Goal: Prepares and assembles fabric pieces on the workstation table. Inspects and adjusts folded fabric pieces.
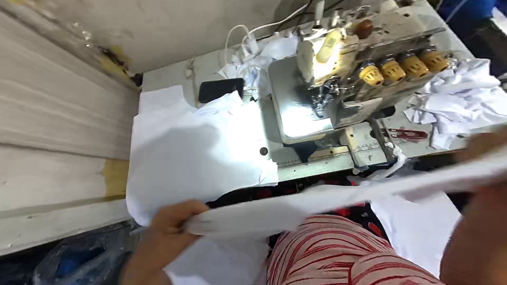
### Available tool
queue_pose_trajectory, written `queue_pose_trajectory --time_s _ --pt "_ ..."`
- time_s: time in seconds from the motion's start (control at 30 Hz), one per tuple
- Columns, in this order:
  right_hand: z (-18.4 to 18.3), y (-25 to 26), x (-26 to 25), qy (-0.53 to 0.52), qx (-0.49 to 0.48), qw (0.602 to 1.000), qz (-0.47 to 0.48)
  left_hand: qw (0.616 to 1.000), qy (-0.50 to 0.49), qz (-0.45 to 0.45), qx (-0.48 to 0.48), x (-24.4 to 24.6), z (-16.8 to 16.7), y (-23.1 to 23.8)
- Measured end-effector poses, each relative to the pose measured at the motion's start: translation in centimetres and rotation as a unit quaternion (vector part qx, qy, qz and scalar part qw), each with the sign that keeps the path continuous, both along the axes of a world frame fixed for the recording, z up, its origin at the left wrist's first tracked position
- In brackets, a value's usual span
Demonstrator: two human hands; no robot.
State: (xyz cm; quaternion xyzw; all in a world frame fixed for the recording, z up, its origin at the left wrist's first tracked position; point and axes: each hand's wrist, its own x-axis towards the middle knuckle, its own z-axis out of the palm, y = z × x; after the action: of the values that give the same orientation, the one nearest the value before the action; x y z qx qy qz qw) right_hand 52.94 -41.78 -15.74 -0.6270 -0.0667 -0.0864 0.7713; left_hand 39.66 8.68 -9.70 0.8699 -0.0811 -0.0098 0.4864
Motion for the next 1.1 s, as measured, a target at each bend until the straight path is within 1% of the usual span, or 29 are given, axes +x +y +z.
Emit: queue_pose_trajectory --time_s 0.07,0.1,0.13,0.17,0.2,0.23,0.27,0.3,0.33,0.37,0.4,0.43,0.5,0.57,0.67,0.73,0.8,0.87,0.93,0.97,1.03,1.1 --pt "0.6 5.2 1.4 0.058 -0.005 0.998 0.023 0.988 -0.038 0.118 0.097 1.7 3.1 3.6" --pt "0.3 7.2 2.2 0.081 0.001 0.996 0.036 0.966 -0.067 0.179 0.175 3.5 3.8 5.0" --pt "-0.4 9.0 2.9 0.109 0.003 0.993 0.041 0.937 -0.088 0.225 0.253 5.8 4.2 5.4" --pt "-1.1 10.5 3.6 0.14 -0.005 0.989 0.041 0.911 -0.101 0.258 0.306 8.5 4.4 4.2" --pt "-1.8 11.7 4.2 0.161 -0.017 0.986 0.04 0.894 -0.11 0.277 0.336 11.0 4.1 2.0" --pt "-2.5 12.6 4.7 0.167 -0.032 0.985 0.038 0.893 -0.126 0.264 0.343 13.1 3.0 -0.6" --pt "-3.2 13.3 5.0 0.163 -0.049 0.985 0.035 0.905 -0.152 0.229 0.325 14.4 1.3 -3.8" --pt "-3.7 13.8 5.1 0.148 -0.059 0.987 0.034 0.925 -0.191 0.173 0.28 15.1 -1.1 -7.6" --pt "-4.1 14.1 5.2 0.132 -0.072 0.988 0.034 0.946 -0.224 0.102 0.212 15.4 -3.8 -11.7" --pt "-4.4 14.2 5.2 0.121 -0.089 0.988 0.035 0.956 -0.249 0.021 0.155 15.4 -6.5 -15.1" --pt "-4.5 14.1 5.0 0.113 -0.106 0.987 0.039 0.957 -0.248 -0.046 0.145 15.4 -8.3 -17.6" --pt "-4.7 14.0 4.7 0.111 -0.119 0.986 0.049 0.952 -0.248 -0.072 0.163 15.2 -9.5 -18.9" --pt "-5.0 13.9 3.9 0.111 -0.106 0.985 0.081 0.943 -0.256 -0.044 0.21 15.0 -10.3 -19.1" --pt "-5.4 14.1 3.4 0.101 -0.084 0.984 0.123 0.939 -0.25 -0.01 0.236 15.1 -10.1 -17.8" --pt "-5.8 14.1 2.7 0.087 -0.092 0.98 0.156 0.936 -0.238 -0.003 0.259 15.1 -9.7 -16.4" --pt "-6.0 13.3 2.0 0.069 -0.115 0.976 0.172 0.932 -0.241 -0.003 0.27 15.1 -9.7 -16.0" --pt "-6.2 11.2 0.8 0.054 -0.154 0.97 0.178 0.932 -0.234 -0.012 0.276 14.9 -9.7 -15.8" --pt "-6.7 7.8 -0.8 0.058 -0.204 0.964 0.163 0.936 -0.222 -0.028 0.273 14.5 -9.8 -15.7" --pt "-8.3 3.3 -2.8 0.077 -0.264 0.954 0.117 0.937 -0.233 -0.036 0.259 13.8 -10.2 -15.7" --pt "-9.5 0.8 -3.8 0.089 -0.308 0.943 0.086 0.935 -0.246 -0.038 0.251 13.4 -10.4 -15.6" --pt "-12.3 -4.1 -6.2 0.13 -0.408 0.903 0.025 0.935 -0.266 -0.042 0.231 12.6 -10.4 -15.7" --pt "-15.3 -7.3 -8.6 0.198 -0.462 0.864 -0.018 0.94 -0.269 -0.063 0.199 11.8 -10.2 -16.0"
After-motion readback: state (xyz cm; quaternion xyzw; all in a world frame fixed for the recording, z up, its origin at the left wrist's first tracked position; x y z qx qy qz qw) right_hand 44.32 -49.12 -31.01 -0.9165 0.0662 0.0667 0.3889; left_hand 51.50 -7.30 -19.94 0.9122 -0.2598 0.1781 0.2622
